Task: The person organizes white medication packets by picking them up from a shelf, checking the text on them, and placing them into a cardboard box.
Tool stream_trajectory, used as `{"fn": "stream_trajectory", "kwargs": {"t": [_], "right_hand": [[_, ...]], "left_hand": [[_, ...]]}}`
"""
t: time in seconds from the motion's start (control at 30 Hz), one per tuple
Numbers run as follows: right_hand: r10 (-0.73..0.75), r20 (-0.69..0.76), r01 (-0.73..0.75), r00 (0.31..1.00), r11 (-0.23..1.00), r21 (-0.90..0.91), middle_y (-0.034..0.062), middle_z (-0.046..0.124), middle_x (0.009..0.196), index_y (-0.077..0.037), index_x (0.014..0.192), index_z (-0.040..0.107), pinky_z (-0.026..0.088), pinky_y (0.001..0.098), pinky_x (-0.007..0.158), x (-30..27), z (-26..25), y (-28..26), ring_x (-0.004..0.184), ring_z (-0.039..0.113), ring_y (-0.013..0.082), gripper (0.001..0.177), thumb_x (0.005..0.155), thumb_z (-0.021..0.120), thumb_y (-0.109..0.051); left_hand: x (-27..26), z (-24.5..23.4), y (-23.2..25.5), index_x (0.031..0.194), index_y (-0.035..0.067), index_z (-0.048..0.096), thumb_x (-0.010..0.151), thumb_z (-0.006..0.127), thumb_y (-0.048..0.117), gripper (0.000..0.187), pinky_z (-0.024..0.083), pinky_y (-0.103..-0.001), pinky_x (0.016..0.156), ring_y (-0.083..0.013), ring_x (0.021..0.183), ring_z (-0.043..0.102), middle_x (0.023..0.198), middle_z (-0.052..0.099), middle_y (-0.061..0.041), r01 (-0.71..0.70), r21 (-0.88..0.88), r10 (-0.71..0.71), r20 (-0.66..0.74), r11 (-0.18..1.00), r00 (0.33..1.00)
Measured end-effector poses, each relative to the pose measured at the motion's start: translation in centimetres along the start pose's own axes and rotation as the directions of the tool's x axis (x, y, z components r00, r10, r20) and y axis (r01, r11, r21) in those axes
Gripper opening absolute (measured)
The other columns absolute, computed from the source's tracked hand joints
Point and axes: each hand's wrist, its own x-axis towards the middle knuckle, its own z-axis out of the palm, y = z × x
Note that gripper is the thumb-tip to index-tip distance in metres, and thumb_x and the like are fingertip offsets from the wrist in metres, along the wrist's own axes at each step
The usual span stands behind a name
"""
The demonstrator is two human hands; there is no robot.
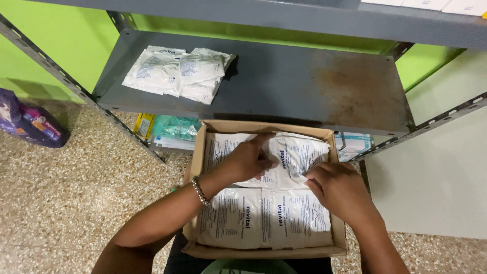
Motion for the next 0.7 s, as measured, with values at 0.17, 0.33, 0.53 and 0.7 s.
{"fn": "stream_trajectory", "kwargs": {"t": [0.17,0.33,0.53,0.7], "right_hand": [[0.044,-0.040,-0.043,0.998,0.999,0.016,0.0021,0.075,0.086,-0.022,0.098,0.073,0.058,0.0472,0.079,0.1,-0.9,0.2,0.084,0.076,0.0323,0.010,0.091,0.067,-0.029],[0.087,-0.091,-0.078,0.992,0.992,0.095,0.0054,0.073,0.082,-0.019,0.107,0.068,0.059,0.0466,0.075,2.0,-3.5,-1.6,0.080,0.076,0.0344,0.014,0.101,0.061,-0.030],[-0.159,0.019,0.155,0.987,0.979,0.134,0.0053,0.073,0.080,-0.017,0.107,0.066,0.059,0.0432,0.081,4.4,-5.0,-9.2,0.080,0.077,0.0290,0.015,0.099,0.059,-0.027],[-0.674,0.209,0.644,0.708,0.738,0.201,0.0150,0.067,0.083,-0.002,0.103,0.064,0.049,0.0485,0.077,1.5,0.3,-16.0,0.075,0.066,0.0341,0.019,0.084,0.067,0.000]], "left_hand": [[0.6,-0.6,-0.7,0.156,0.000,0.033,0.093,0.070,0.013,0.074,0.067,-0.033,0.065,-0.0235,0.071,0.072,0.089,0.071,-0.026,0.040,-0.221,-0.031,0.042,0.974,0.999],[-0.9,-1.8,1.4,0.160,-0.001,0.019,0.097,0.063,0.040,0.087,0.067,-0.044,0.071,-0.0312,0.075,0.073,0.092,0.067,-0.030,0.109,-0.389,-0.068,0.117,0.915,0.991],[-6.0,-6.6,0.9,0.161,0.003,0.017,0.093,0.072,0.030,0.091,0.066,-0.042,0.077,-0.0301,0.085,0.072,0.101,0.069,-0.028,-0.155,-0.245,0.100,-0.223,0.957,0.970],[-9.1,-9.5,-0.5,0.156,0.003,0.031,0.097,0.067,0.022,0.071,0.047,-0.023,0.078,-0.0082,0.086,0.059,0.097,0.065,0.001,-0.281,-0.033,0.230,-0.490,0.959,0.841]]}}
